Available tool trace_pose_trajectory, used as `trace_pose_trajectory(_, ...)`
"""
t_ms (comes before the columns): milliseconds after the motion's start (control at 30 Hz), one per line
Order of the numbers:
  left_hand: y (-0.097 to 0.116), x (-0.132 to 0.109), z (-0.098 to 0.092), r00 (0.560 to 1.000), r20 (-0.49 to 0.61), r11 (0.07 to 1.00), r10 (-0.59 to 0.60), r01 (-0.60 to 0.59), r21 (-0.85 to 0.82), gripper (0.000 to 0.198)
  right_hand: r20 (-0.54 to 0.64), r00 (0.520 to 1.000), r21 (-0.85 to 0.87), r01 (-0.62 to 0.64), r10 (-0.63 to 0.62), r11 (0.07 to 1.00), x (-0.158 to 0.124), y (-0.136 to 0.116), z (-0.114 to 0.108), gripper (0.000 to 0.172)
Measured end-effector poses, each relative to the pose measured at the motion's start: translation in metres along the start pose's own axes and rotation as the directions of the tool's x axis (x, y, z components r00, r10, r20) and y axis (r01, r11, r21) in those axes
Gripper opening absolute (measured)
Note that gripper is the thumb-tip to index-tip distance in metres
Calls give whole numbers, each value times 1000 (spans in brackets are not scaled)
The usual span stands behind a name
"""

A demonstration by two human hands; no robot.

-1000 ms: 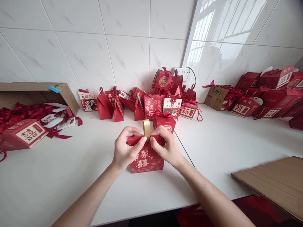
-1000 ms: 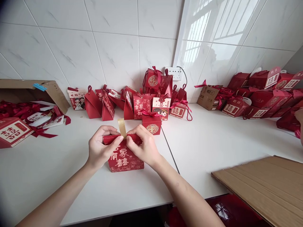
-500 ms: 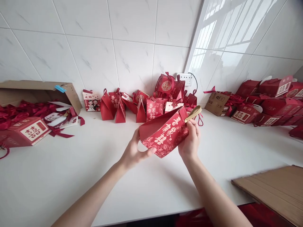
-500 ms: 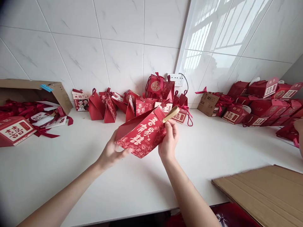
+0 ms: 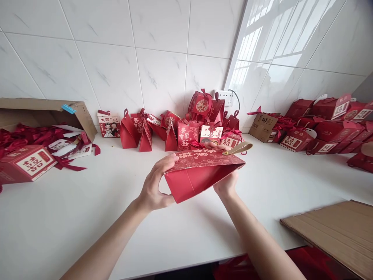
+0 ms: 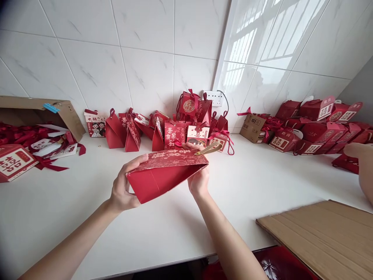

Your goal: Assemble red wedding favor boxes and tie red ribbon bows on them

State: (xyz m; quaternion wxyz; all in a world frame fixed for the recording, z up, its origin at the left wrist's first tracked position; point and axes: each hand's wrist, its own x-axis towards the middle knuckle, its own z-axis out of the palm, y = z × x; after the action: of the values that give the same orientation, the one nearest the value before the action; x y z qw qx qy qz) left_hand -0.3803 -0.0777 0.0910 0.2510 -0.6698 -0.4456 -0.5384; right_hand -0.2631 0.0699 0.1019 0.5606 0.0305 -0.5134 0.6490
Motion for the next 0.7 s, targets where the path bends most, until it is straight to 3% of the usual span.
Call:
trace_pose_trajectory(133, -2, -1, 0, 998, -28, 998, 63, -62, 12, 76, 11, 999, 42, -39, 38, 998, 0, -2, 3, 23)
trace_pose_trajectory(300, -1, -5, 1, 998, -60, 999, -37, 35, -31, 90, -9, 995, 45, -103, 104, 994, -1, -1, 2, 25)
trace_pose_trajectory(400, 2, -5, 0, 996, -78, 999, -52, 53, 8, 89, -8, 985, 92, -170, 172, 981, -1, 1, 2, 26)
trace_pose_trajectory(533, 3, -2, -3, 998, -60, 985, 28, -17, 173, 76, 4, 960, 173, -276, 280, 945, -2, 5, 3, 31)
trace_pose_trajectory(700, 3, 2, -4, 980, -12, 952, 197, -188, 241, 83, 46, 931, 278, -361, 363, 890, -5, 6, 5, 31)
